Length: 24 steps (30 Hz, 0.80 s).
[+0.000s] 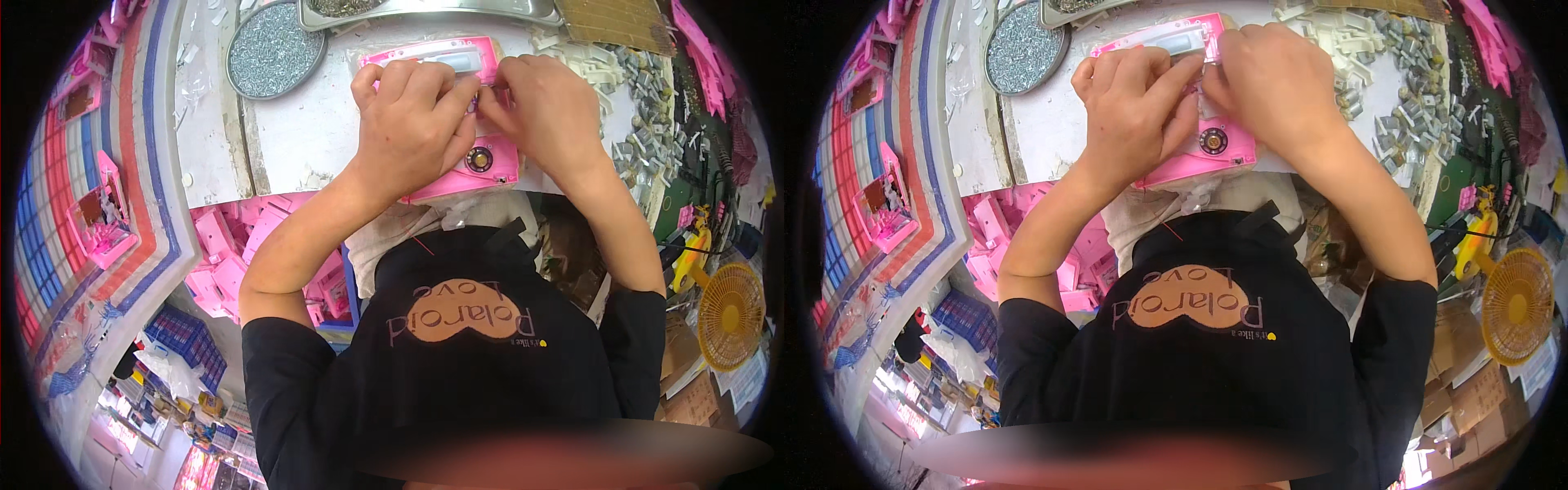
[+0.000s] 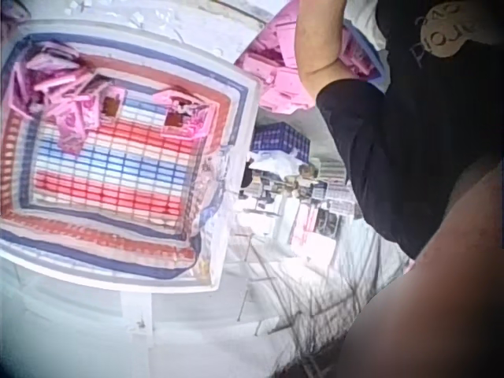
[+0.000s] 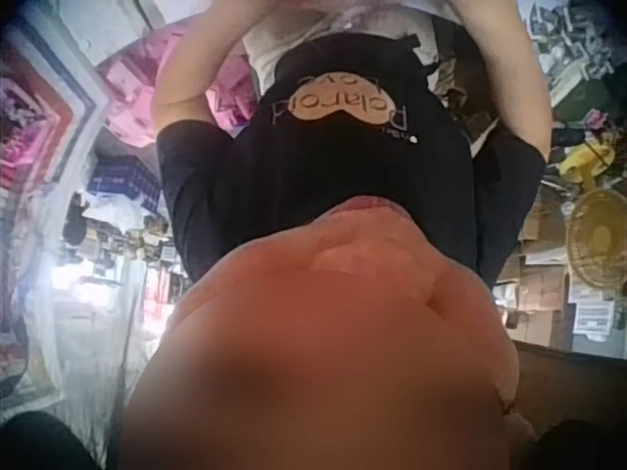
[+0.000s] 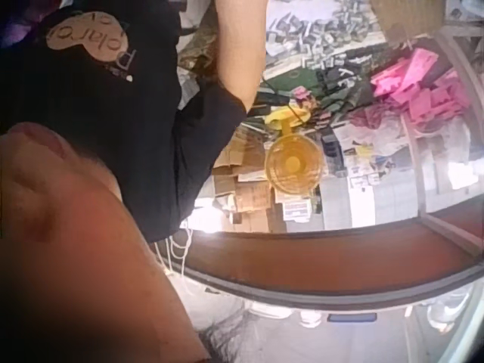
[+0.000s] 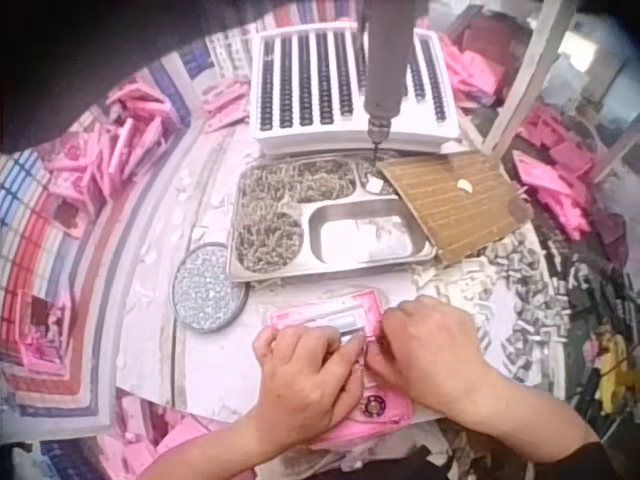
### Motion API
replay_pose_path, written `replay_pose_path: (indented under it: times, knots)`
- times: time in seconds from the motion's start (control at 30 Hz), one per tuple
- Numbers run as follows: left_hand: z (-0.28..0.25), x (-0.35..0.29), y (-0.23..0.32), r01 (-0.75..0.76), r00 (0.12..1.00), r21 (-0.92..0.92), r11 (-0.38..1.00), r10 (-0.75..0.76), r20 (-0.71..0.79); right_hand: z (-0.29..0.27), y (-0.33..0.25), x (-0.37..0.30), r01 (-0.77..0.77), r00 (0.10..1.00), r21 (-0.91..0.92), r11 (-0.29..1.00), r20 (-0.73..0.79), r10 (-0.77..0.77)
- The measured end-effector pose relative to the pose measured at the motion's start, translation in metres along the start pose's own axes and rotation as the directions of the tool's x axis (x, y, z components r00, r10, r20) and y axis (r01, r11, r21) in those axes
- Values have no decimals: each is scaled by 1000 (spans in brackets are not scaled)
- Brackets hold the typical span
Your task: Assembling internal electronic components and housing for a pink toy device using a soldering iron and screwdriver.
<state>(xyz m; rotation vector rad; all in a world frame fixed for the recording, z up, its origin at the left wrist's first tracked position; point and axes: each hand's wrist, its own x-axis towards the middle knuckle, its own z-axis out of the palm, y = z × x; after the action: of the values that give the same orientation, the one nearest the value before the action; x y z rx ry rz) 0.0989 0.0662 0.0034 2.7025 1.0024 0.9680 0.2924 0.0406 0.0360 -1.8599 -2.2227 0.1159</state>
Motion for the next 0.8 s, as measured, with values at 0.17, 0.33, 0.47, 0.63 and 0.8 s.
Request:
replay_pose_path:
  times: [0.17, 0.33, 0.47, 0.63, 0.8]
  knots:
    - [4, -3, -1, -64, 998, 36, 997, 64, 9, 3, 3, -3, -15, 1000, 29, 999, 10, 15]
    - [3, -3, -2, -67, 997, 45, 997, 65, 33, -3, 13, 7, -154, 976, 262, 953, 189, 105]
    - [3, 0, -2, -81, 994, 26, 996, 79, 77, -12, -13, 8, 229, 973, -154, 961, 63, -222]
    - [0, 0, 1, -50, 996, 9, 999, 49, 77, -20, 2, 21, -20, 958, 81, 996, 288, -4]
    - [-3, 8, 4, -33, 993, -38, 999, 37, 112, -14, 35, 26, -493, 803, 449, 745, 564, 192]
